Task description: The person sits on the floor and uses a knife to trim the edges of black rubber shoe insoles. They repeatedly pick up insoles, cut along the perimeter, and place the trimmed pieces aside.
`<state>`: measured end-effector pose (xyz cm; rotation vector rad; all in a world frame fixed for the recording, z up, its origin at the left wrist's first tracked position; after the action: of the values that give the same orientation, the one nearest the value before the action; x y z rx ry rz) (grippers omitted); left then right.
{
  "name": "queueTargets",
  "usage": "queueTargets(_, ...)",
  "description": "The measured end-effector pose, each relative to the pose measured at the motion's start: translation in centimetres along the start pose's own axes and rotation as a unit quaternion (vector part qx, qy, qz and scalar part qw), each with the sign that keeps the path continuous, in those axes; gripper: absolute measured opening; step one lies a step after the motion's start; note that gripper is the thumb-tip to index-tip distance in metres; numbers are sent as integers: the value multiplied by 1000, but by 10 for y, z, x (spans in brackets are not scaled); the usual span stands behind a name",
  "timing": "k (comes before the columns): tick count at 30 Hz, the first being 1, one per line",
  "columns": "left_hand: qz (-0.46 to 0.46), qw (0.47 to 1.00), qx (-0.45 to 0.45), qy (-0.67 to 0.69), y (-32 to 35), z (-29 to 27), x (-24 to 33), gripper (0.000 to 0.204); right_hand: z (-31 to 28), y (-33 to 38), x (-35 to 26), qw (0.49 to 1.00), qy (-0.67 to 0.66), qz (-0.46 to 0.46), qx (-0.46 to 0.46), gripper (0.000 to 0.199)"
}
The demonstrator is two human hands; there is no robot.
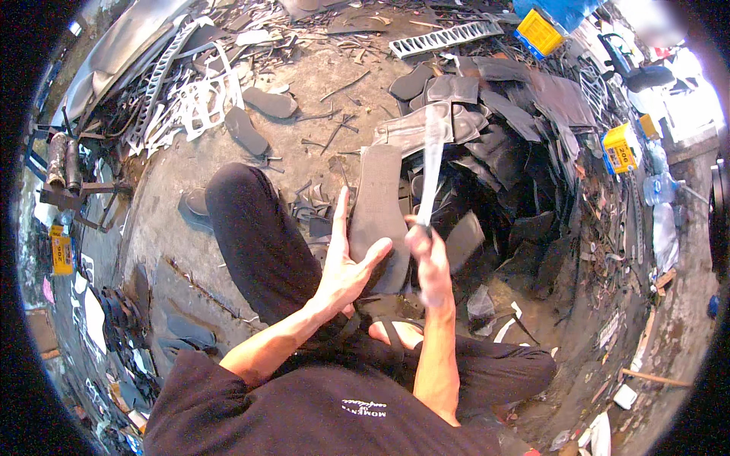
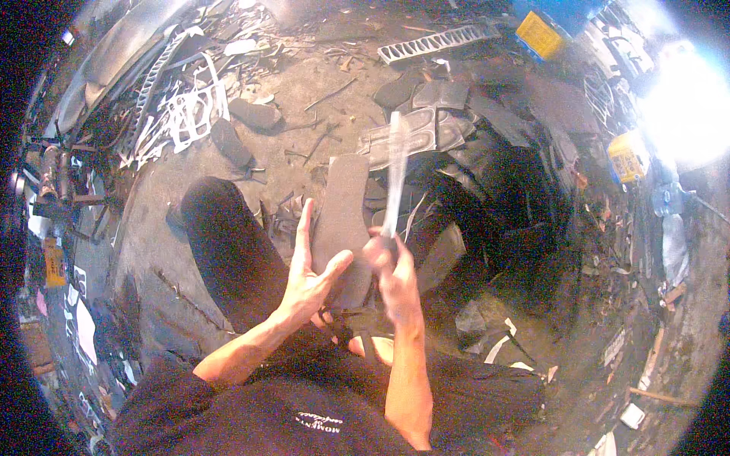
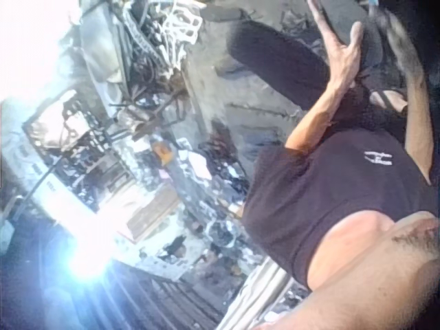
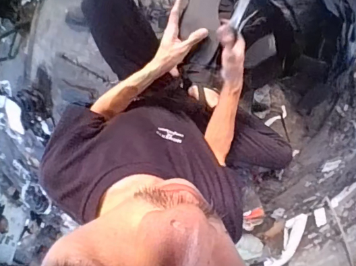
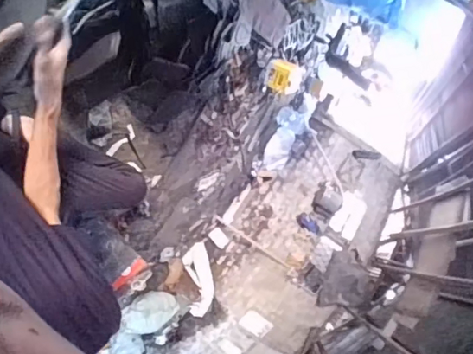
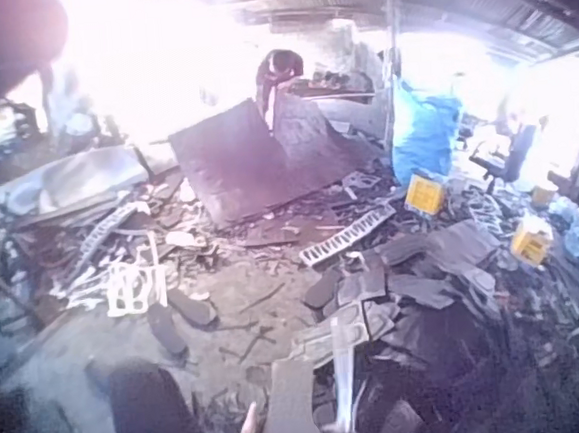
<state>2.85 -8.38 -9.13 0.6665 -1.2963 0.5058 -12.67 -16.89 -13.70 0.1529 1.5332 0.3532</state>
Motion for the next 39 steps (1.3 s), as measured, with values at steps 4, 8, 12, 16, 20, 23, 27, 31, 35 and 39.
queueTargets(4, -111, 985, -92, -95, 8, 15, -55, 90, -50, 31, -48, 987, 111, -54, 100, 43)
queueTargets(8, 260, 836, -113, -469, 5, 23, -39, 68, -96, 45, -96, 955, 151, -148, 210, 40)
queueTargets(12, 11, 952, -138, -273, -34, 32, -17, 62, -72, 81, -77, 985, 120, -84, 94, 42)
queueTargets(16, -203, 967, -151, 2, -30, 37, -7, 58, -40, 101, -58, 981, 182, -71, 10, 43)
queueTargets(20, -265, 959, -95, 44, -20, 26, -12, 45, -37, 109, -49, 997, 78, -23, 14, 37)
queueTargets(23, -303, 948, -87, 36, 8, 22, 15, 33, -60, 111, -66, 944, 251, -163, 140, 58)
queueTargets(27, -330, 927, -157, 85, 25, 18, 11, 35, -69, 146, -27, 906, 337, -223, 128, 60)
queueTargets(31, -354, 915, -180, 76, 36, 20, 10, 34, -78, 151, -35, 897, 330, -239, 170, 65)
queueTargets(35, -312, 919, -233, 64, 36, 27, 29, 35, -76, 127, -90, 910, 337, -225, 88, 66)
queueTargets(39, -297, 913, -276, 50, 46, 42, 52, 33, -73, 113, -142, 931, 330, -140, -62, 55)
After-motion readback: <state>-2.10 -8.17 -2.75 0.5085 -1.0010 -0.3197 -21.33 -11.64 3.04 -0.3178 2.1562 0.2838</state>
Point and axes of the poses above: each hand's wrist, its own y-axis away from the middle knuckle, its own z-axis out of the palm, x = y × z, the point moved 10 cm from there along -y, towards the middle knuckle, and after that the axes turned 15 degrees about x, right-handed, at the moved point
